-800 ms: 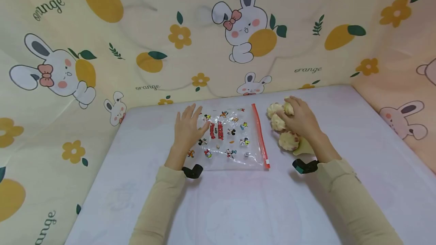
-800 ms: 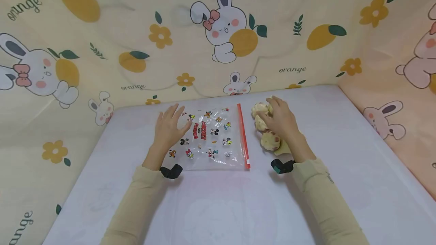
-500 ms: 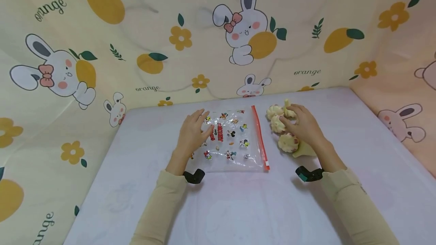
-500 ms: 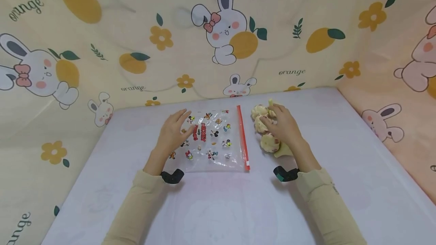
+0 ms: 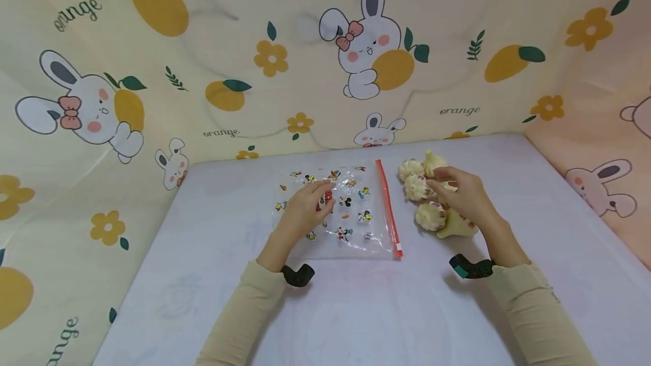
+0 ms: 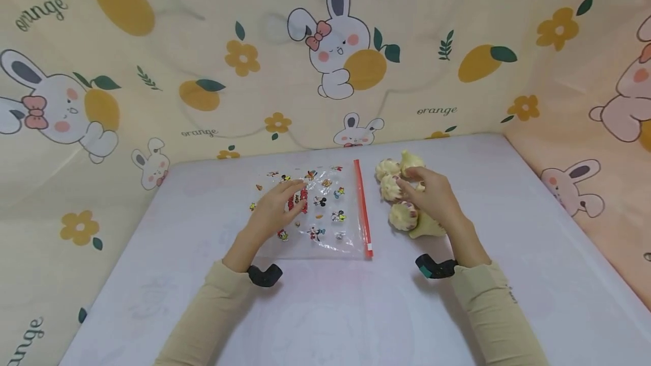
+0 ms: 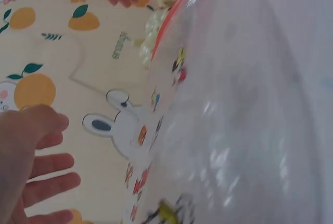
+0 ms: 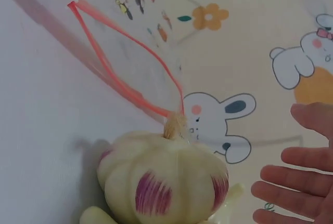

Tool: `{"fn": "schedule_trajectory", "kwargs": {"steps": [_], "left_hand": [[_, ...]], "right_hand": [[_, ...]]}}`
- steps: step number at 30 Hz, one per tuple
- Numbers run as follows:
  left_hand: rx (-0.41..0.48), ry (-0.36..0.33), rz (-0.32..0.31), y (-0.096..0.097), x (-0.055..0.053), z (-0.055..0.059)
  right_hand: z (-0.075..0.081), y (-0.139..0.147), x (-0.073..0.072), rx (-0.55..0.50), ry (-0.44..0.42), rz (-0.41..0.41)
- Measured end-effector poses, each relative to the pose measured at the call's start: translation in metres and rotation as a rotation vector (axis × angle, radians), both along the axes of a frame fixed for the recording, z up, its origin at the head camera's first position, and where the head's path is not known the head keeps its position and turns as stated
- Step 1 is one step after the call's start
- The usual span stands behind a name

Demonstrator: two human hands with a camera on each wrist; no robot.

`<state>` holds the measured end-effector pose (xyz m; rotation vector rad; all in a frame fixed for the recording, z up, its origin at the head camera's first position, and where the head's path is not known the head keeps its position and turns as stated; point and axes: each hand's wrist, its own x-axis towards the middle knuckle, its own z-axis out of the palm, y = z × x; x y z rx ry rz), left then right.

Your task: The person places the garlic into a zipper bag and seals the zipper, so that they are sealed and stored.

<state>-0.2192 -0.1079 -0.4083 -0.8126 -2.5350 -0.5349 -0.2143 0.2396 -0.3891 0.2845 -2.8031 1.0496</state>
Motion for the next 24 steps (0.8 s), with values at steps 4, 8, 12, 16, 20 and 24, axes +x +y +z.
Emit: {"fn": "schedule_trajectory", "kwargs": {"steps": [4,8,12,16,20,24], "left_hand": [[0.031,-0.006,-0.008,0.01,0.003,-0.009],[0.057,-0.114,0.014,0.026,0.007,-0.016],[0.059,-0.251,0.038,0.042,0.011,-0.02],[0.064,-0.329,0.058,0.058,0.012,-0.023],[0.063,-0.344,0.071,0.072,0.013,-0.026],[0.088,-0.345,0.064,0.085,0.013,-0.029]], "right_hand": [[-0.002,-0.002,-0.001,-0.032,-0.009,0.0],[-0.005,-0.005,-0.002,-0.055,-0.011,-0.012],[-0.006,-0.008,-0.004,-0.077,-0.022,-0.022],[-0.007,-0.011,-0.005,-0.082,-0.034,-0.029],[-0.007,-0.013,-0.005,-0.084,-0.048,-0.032],[-0.007,-0.012,-0.005,-0.083,-0.06,-0.041]]}}
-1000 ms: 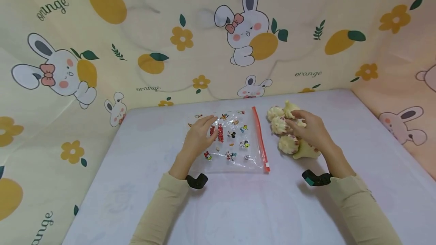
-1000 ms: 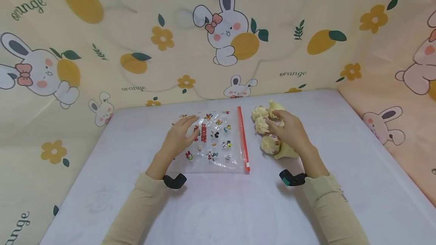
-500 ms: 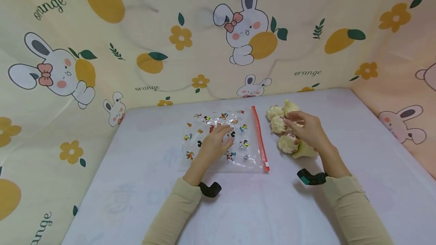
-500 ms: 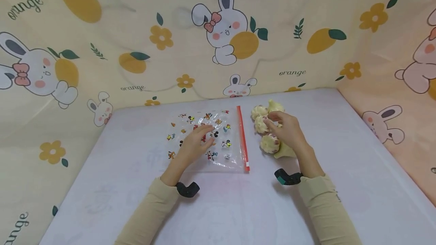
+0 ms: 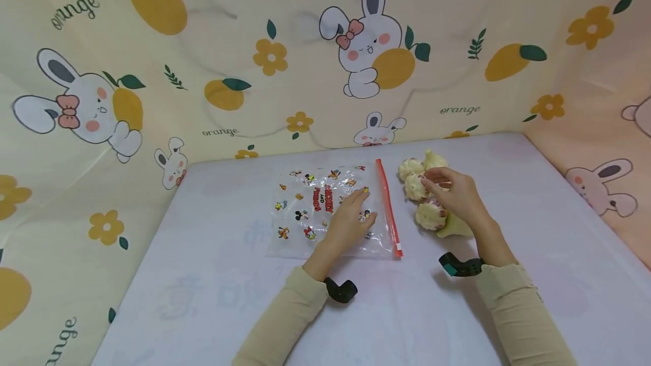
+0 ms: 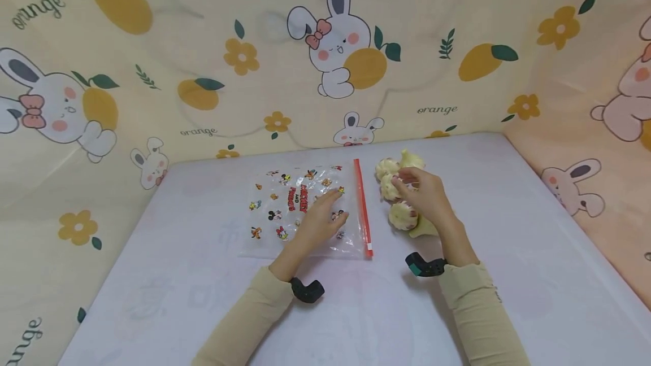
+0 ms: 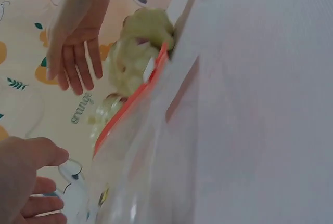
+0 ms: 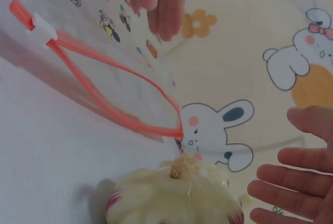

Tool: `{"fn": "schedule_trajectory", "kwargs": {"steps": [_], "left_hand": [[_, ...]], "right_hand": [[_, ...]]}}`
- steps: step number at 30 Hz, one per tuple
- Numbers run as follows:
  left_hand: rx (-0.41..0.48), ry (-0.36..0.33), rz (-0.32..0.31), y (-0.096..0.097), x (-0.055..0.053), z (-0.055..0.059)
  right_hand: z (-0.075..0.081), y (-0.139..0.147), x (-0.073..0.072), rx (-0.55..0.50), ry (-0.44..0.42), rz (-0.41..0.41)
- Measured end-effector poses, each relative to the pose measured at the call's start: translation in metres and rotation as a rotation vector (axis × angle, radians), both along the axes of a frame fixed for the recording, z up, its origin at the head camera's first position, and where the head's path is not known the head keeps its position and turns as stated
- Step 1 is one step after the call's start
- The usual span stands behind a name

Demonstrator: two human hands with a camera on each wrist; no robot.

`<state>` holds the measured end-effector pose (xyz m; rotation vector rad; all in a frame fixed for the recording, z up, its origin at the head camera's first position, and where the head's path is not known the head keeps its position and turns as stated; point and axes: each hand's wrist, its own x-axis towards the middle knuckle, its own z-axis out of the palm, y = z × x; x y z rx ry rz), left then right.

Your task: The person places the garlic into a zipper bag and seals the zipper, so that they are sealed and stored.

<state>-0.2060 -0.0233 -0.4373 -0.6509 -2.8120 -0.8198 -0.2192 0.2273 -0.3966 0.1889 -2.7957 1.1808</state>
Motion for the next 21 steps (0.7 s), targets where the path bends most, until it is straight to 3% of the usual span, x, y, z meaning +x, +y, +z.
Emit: {"fn": "schedule_trajectory", "kwargs": {"steps": [8,13,21], "left_hand": [[0.032,0.025,0.036,0.022,0.001,-0.01],[0.056,-0.001,0.055,0.037,0.0,-0.014],[0.006,-0.04,0.147,0.058,0.0,-0.014]], "right_hand": [[-0.001,0.004,0.002,-0.019,-0.012,-0.007],[0.0,0.008,0.005,-0.039,0.021,-0.027],[-0.002,0.016,0.005,-0.039,0.071,-0.035]]}}
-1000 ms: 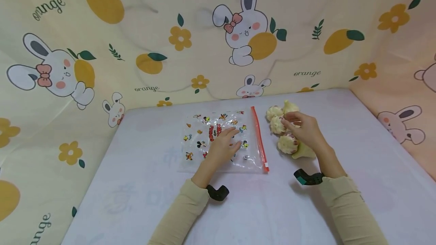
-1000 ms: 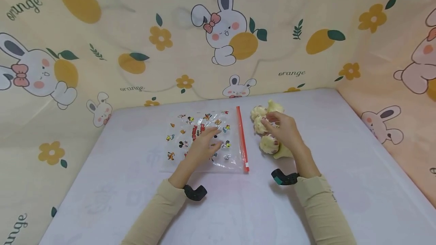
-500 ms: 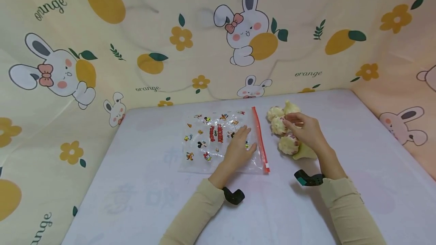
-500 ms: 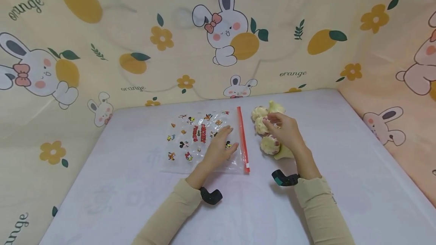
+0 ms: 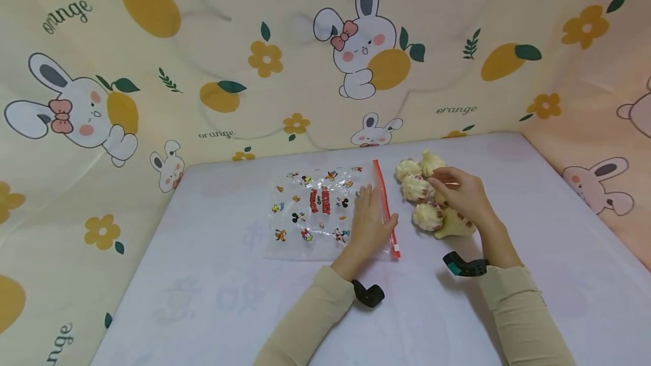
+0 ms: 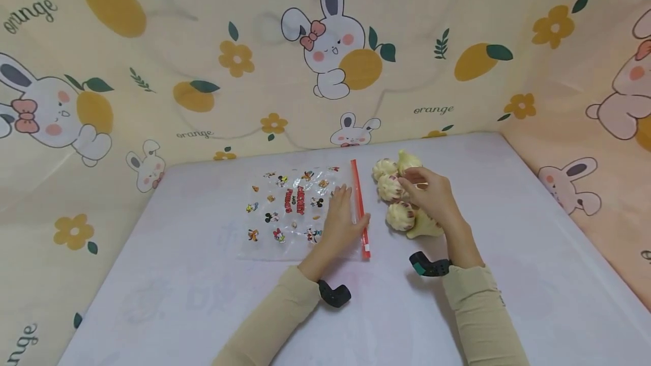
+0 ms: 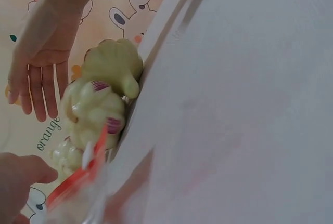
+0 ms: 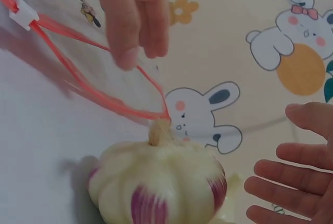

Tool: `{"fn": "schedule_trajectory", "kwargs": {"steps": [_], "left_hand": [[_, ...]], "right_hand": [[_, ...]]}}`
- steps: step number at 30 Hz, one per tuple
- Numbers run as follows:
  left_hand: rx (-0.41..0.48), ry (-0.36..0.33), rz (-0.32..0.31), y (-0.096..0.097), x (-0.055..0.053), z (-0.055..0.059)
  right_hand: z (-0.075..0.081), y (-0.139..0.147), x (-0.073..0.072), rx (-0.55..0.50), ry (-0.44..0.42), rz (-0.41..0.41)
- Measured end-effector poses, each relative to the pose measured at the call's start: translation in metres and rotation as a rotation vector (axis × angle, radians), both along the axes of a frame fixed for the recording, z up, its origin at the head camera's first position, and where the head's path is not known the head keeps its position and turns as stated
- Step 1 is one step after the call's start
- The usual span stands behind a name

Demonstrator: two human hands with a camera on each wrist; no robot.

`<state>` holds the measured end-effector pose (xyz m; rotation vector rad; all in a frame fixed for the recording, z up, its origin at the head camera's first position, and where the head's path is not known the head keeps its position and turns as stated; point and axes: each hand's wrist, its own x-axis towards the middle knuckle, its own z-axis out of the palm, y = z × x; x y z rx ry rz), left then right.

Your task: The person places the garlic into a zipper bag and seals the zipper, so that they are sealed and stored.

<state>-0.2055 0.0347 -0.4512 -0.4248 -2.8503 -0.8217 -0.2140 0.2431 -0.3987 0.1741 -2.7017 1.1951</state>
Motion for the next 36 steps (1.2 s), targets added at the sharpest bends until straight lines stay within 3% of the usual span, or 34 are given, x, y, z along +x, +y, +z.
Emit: {"fn": "schedule_trajectory", "kwargs": {"steps": [4,9,14,21,24,31,36], "left_hand": [[-0.023,-0.003,0.039,0.005,0.003,-0.003],[0.005,-0.001,0.046,0.005,0.003,-0.006],[0.1,0.017,0.049,0.002,0.002,-0.006],[0.269,0.035,0.081,-0.003,0.001,-0.005],[0.306,0.064,0.101,-0.004,0.0,-0.003],[0.321,0.209,0.153,-0.007,0.0,0.003],[0.403,0.278,0.166,-0.011,-0.001,0.011]], "right_hand": [[-0.004,0.005,0.0,-0.002,-0.015,-0.012],[-0.006,0.005,-0.001,-0.011,-0.001,-0.001],[-0.004,-0.002,-0.002,-0.024,0.002,0.032],[0.0,-0.012,-0.002,-0.037,-0.06,0.042],[-0.001,-0.018,-0.003,-0.025,-0.048,0.061],[-0.001,-0.029,-0.003,-0.01,-0.004,0.075],[0.002,-0.037,-0.005,-0.021,0.0,0.051]]}}
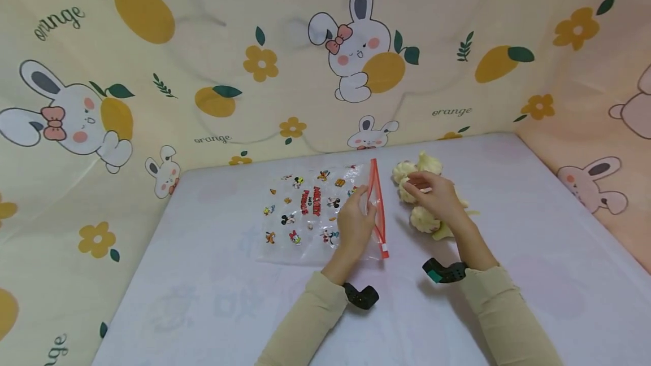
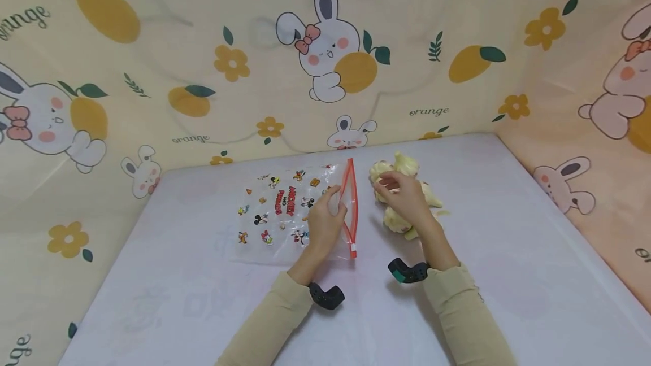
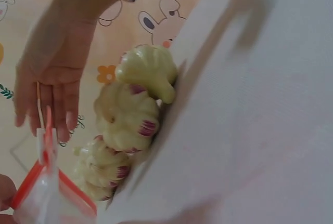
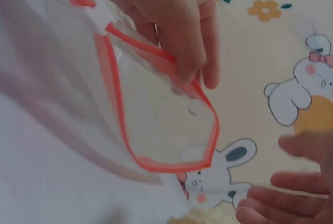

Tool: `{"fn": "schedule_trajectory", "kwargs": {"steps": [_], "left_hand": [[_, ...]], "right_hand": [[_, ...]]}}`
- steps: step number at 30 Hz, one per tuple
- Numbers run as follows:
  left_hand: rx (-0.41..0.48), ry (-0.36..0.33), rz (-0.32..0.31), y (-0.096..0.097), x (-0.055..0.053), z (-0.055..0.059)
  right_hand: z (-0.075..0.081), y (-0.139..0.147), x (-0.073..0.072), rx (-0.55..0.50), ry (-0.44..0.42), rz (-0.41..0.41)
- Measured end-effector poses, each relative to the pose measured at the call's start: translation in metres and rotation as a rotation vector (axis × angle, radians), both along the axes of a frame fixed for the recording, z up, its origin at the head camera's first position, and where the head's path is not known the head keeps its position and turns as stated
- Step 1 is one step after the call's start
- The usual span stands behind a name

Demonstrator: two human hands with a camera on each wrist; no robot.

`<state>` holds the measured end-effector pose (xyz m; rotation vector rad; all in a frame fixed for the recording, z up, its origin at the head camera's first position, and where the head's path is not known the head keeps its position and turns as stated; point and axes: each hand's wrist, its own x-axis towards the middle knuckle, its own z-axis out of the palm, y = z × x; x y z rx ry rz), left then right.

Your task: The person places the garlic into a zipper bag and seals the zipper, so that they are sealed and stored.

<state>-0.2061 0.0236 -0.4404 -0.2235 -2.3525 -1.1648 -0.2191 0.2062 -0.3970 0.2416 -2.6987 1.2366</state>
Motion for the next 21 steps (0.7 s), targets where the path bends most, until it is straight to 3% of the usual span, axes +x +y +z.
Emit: {"fn": "schedule_trajectory", "kwargs": {"steps": [7,15,21], "left_hand": [[0.082,0.08,-0.01,-0.006,-0.001,0.008],[0.128,0.063,-0.019,-0.011,-0.001,0.014],[0.133,0.1,-0.028,-0.015,0.002,0.02]], "right_hand": [[-0.003,-0.015,-0.004,-0.007,-0.107,0.003],[-0.005,-0.027,-0.007,0.007,-0.147,0.044],[-0.003,-0.035,-0.009,-0.012,-0.22,0.086]]}}
